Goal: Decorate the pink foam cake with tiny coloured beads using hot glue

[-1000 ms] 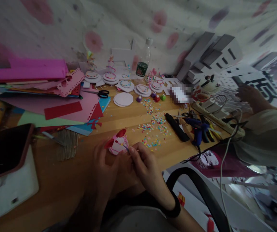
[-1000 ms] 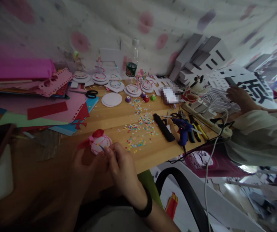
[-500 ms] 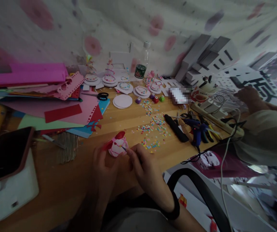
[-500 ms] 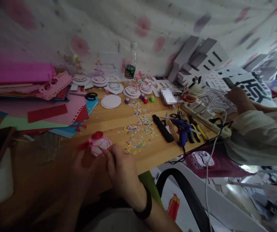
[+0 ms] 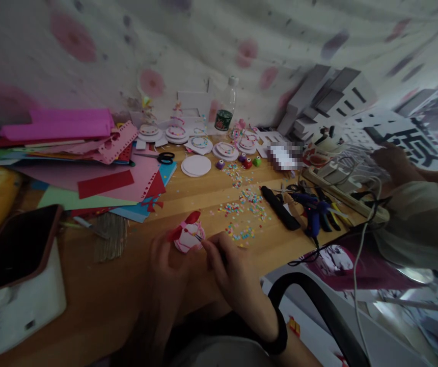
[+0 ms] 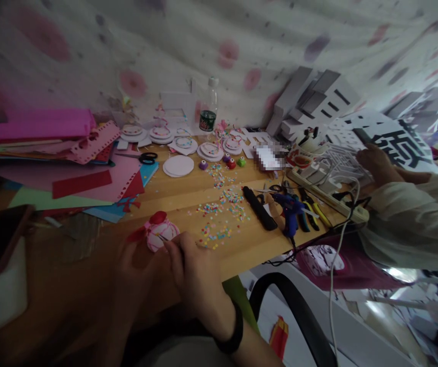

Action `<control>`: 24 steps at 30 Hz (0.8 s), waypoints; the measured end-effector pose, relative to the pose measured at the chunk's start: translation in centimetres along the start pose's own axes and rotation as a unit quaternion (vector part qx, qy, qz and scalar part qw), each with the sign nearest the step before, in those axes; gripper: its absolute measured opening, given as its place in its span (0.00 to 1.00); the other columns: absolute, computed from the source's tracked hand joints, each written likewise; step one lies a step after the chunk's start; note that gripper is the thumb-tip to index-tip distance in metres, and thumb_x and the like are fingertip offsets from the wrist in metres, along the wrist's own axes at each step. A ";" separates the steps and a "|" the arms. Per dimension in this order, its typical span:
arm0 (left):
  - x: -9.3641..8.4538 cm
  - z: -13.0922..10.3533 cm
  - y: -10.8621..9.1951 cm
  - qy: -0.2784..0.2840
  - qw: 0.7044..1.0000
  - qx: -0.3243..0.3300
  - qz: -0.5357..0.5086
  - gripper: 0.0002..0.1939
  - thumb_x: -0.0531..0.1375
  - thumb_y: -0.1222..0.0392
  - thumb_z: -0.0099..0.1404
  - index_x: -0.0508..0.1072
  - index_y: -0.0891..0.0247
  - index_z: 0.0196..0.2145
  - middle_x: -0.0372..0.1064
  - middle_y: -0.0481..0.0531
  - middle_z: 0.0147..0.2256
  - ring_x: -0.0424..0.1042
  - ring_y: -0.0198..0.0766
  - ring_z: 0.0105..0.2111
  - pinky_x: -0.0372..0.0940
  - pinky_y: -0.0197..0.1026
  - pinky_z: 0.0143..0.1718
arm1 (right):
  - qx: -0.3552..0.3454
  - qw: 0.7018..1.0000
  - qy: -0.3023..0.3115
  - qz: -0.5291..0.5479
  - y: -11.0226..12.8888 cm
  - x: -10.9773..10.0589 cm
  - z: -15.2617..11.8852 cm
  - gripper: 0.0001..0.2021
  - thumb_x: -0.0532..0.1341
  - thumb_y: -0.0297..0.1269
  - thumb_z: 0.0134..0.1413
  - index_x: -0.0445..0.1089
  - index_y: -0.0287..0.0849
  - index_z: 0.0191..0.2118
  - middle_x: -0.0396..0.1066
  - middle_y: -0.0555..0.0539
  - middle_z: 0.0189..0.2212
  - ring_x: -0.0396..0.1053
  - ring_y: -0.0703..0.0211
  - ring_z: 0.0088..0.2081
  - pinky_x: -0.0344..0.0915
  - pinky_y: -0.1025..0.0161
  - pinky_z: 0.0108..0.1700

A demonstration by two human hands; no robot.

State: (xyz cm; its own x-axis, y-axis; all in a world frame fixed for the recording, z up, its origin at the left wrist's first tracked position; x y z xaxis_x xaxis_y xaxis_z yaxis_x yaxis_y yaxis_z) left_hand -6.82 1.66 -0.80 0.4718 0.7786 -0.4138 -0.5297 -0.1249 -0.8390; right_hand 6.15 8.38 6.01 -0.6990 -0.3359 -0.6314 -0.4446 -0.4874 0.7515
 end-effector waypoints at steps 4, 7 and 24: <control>0.1 -0.1 0.2 -0.013 1.000 0.004 -0.006 0.22 0.66 0.46 0.59 0.75 0.59 0.48 0.73 0.55 0.46 0.73 0.49 0.48 0.70 0.55 0.51 | -0.014 1.000 -0.017 -0.005 -0.1 -0.4 -0.1 0.11 0.52 0.38 0.68 0.66 0.44 0.33 0.68 0.53 0.19 0.68 0.62 0.19 0.60 0.68 0.25; 0.2 -0.1 0.3 -0.012 1.000 0.009 -0.009 0.21 0.66 0.49 0.59 0.74 0.59 0.48 0.73 0.55 0.46 0.73 0.49 0.48 0.69 0.55 0.51 | -0.020 0.999 -0.028 -0.006 -0.2 -0.7 -0.2 0.12 0.52 0.37 0.69 0.65 0.44 0.32 0.68 0.53 0.19 0.67 0.63 0.19 0.59 0.68 0.24; 0.1 -0.2 0.7 0.001 1.000 0.018 0.013 0.23 0.66 0.48 0.60 0.74 0.60 0.50 0.72 0.56 0.47 0.73 0.49 0.48 0.70 0.53 0.51 | -0.062 0.998 0.031 -0.003 0.7 -2.0 -0.9 0.13 0.51 0.40 0.71 0.68 0.44 0.36 0.73 0.51 0.21 0.70 0.63 0.20 0.63 0.68 0.24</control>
State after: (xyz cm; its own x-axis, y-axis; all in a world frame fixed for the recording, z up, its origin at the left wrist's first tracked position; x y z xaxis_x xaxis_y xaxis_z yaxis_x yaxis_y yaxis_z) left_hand -6.98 1.58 -1.51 0.4596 0.7740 -0.4355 -0.5660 -0.1226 -0.8152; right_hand 7.78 8.01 7.63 -0.6589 -0.3793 -0.6496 -0.3731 -0.5851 0.7201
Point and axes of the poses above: each hand's wrist, its own z-axis towards the middle knuckle, its own x-axis out of the palm, y = z × x, the point moved 3 cm from there along z, towards the middle knuckle
